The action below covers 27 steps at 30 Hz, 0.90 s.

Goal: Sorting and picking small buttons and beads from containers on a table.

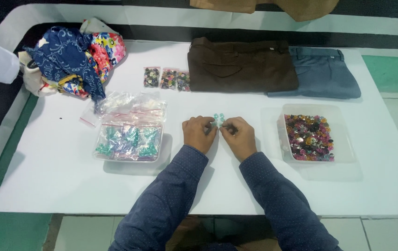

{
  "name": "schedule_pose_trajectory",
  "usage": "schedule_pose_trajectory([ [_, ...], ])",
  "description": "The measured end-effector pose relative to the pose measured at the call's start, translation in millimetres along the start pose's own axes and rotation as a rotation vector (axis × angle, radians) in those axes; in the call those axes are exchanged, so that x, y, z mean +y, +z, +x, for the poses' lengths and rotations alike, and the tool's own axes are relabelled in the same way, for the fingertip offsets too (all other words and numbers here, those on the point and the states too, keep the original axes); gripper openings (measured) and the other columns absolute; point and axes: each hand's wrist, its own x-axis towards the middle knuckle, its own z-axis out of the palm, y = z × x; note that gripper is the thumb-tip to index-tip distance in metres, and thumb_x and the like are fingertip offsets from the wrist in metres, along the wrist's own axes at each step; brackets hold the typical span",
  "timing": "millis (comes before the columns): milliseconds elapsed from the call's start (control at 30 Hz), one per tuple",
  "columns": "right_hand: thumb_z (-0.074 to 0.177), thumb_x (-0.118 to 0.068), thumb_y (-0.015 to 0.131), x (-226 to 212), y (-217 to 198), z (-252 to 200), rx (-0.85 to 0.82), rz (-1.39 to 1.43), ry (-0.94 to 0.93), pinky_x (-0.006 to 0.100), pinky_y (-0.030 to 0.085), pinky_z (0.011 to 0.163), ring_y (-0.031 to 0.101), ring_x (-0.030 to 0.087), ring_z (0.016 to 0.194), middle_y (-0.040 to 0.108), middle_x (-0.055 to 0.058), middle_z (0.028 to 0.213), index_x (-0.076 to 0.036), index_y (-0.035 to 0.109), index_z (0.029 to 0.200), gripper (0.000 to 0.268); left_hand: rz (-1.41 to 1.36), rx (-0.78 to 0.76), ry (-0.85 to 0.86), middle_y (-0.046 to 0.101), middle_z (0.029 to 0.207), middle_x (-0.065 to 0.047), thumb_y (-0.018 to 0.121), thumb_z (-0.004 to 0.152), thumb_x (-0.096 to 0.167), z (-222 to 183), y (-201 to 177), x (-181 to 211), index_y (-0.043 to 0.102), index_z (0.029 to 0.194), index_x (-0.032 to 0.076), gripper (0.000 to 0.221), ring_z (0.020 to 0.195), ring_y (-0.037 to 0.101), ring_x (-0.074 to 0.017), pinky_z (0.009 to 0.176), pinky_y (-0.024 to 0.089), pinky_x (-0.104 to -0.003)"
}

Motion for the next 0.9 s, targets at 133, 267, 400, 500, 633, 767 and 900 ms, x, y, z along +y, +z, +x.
schedule_pose_trajectory([
  [133,0.089,-0.007,0.076,-2.6,-3.1,0.9,0.017,-0.022,-0.002,0.032,0.061,0.073,0.07,0.021,0.085,0.072,0.007,0.093,-0.01,0.07,0.095,0.009,0.029,0.055,0.008,0.073,0.092,0.003,0.073,0.09,0.032,-2.7,-5.0,0.8,0.073,0.108,0.023,0.021,0.1,0.064,-0.0157,0.105,0.037,-0.036],
  [267,0.09,-0.007,0.074,-4.8,-3.3,0.6,-0.01,-0.017,0.007,0.031,0.06,0.074,0.07,0.02,0.085,0.071,0.005,0.09,-0.012,0.07,0.096,0.008,0.091,0.03,-0.001,0.071,0.091,0.007,0.068,0.093,0.038,-1.9,0.1,-1.2,0.074,0.105,0.027,0.017,0.1,0.063,-0.0132,0.108,0.033,-0.037],
  [400,0.089,-0.007,0.075,-1.7,-4.1,2.0,-0.016,-0.009,0.023,0.03,0.059,0.073,0.07,0.019,0.085,0.071,0.005,0.088,-0.012,0.071,0.094,0.009,0.081,0.059,0.035,0.071,0.089,0.006,0.068,0.093,0.042,-1.0,5.7,-5.2,0.074,0.104,0.027,0.02,0.098,0.063,-0.0135,0.108,0.034,-0.038],
  [500,0.09,-0.007,0.072,6.1,-4.0,5.0,0.037,0.051,0.035,0.031,0.059,0.074,0.069,0.019,0.086,0.068,0.006,0.088,-0.012,0.069,0.097,0.009,0.05,0.122,0.014,0.071,0.09,0.005,0.065,0.096,0.034,-2.2,1.3,-2.8,0.073,0.11,0.025,0.019,0.098,0.063,-0.0142,0.107,0.035,-0.037],
  [633,0.093,-0.006,0.068,6.5,-1.7,8.7,0.028,0.011,0.032,0.032,0.062,0.076,0.069,0.023,0.091,0.067,0.011,0.096,-0.009,0.069,0.104,0.012,0.122,0.042,0.005,0.071,0.098,0.004,0.059,0.099,0.038,2.4,-1.5,-1.3,0.072,0.117,0.027,0.025,0.103,0.062,-0.015,0.108,0.033,-0.039],
  [767,0.095,-0.006,0.064,2.0,-1.8,13.6,-0.012,-0.043,0.013,0.033,0.063,0.081,0.071,0.025,0.095,0.067,0.011,0.104,-0.007,0.07,0.109,0.015,0.209,0.023,0.024,0.07,0.1,0.005,0.06,0.099,0.035,5.4,1.0,-0.6,0.075,0.114,0.029,0.022,0.105,0.061,-0.0146,0.107,0.033,-0.039],
  [900,0.096,-0.005,0.062,3.9,-5.4,13.1,-0.059,-0.018,0.032,0.032,0.064,0.084,0.071,0.025,0.098,0.066,0.01,0.11,-0.006,0.07,0.113,0.019,0.222,0.06,0.063,0.069,0.101,0.003,0.062,0.099,0.036,4.1,6.8,-6.9,0.076,0.112,0.029,0.021,0.106,0.061,-0.0165,0.106,0.034,-0.04],
])
